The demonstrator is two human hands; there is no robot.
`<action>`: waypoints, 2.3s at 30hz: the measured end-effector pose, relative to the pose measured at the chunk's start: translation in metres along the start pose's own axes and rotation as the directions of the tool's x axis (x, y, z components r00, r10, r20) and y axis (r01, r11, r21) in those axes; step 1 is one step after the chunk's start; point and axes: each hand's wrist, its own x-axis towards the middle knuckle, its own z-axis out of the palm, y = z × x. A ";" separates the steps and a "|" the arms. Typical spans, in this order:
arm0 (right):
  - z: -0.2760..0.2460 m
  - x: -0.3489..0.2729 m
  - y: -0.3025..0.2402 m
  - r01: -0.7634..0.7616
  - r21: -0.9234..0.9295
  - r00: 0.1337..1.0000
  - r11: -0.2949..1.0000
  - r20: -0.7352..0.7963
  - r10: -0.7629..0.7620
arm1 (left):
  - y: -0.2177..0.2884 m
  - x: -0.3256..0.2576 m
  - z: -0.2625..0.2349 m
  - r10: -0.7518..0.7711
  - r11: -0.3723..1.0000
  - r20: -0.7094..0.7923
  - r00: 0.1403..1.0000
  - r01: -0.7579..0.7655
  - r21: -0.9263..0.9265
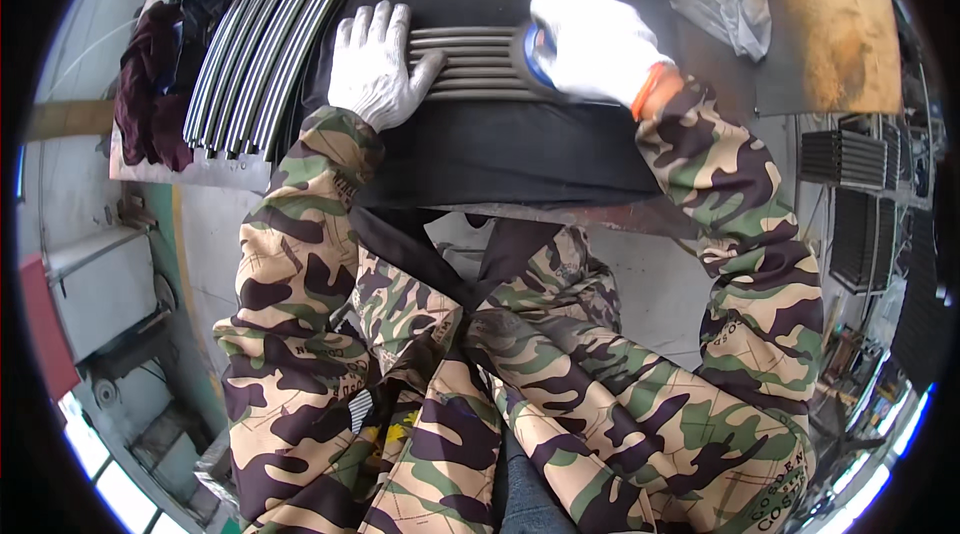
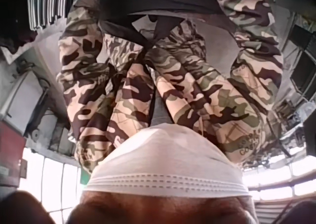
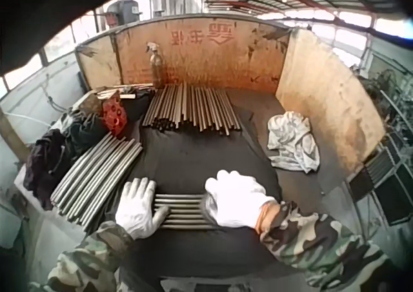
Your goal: The recorder is sanding several cylindrical metal tubes using a handheld pneumatic orbital sander on a workbench.
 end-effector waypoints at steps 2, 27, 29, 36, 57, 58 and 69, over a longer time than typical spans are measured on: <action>-0.002 -0.019 -0.002 0.008 -0.011 1.000 1.000 0.024 -0.008 | 0.005 -0.001 -0.001 0.014 1.000 0.019 1.000 -0.014 -0.006; 0.016 -0.038 0.031 0.031 -0.030 0.998 0.999 -0.050 -0.033 | 0.005 -0.006 -0.003 0.004 1.000 0.075 0.997 -0.003 -0.005; 0.015 -0.046 0.025 0.069 -0.030 0.997 0.997 -0.027 -0.070 | 0.004 -0.007 -0.001 -0.004 1.000 0.083 0.997 0.002 0.021; 0.019 -0.031 0.044 0.017 -0.033 0.999 0.999 -0.033 -0.018 | 0.005 -0.007 0.005 0.025 1.000 0.048 0.999 -0.025 -0.002; -0.004 -0.031 0.019 0.028 0.004 1.000 1.000 0.009 -0.028 | 0.009 -0.016 0.004 0.083 0.992 -0.023 0.996 -0.085 -0.088; -0.006 -0.029 0.020 0.000 0.015 1.000 1.000 0.012 -0.001 | 0.007 -0.016 0.004 0.084 0.994 -0.033 0.996 -0.086 -0.064; 0.028 -0.030 0.062 0.035 -0.016 0.999 0.999 -0.030 -0.035 | 0.010 -0.014 0.005 0.072 0.997 0.001 0.997 -0.071 -0.036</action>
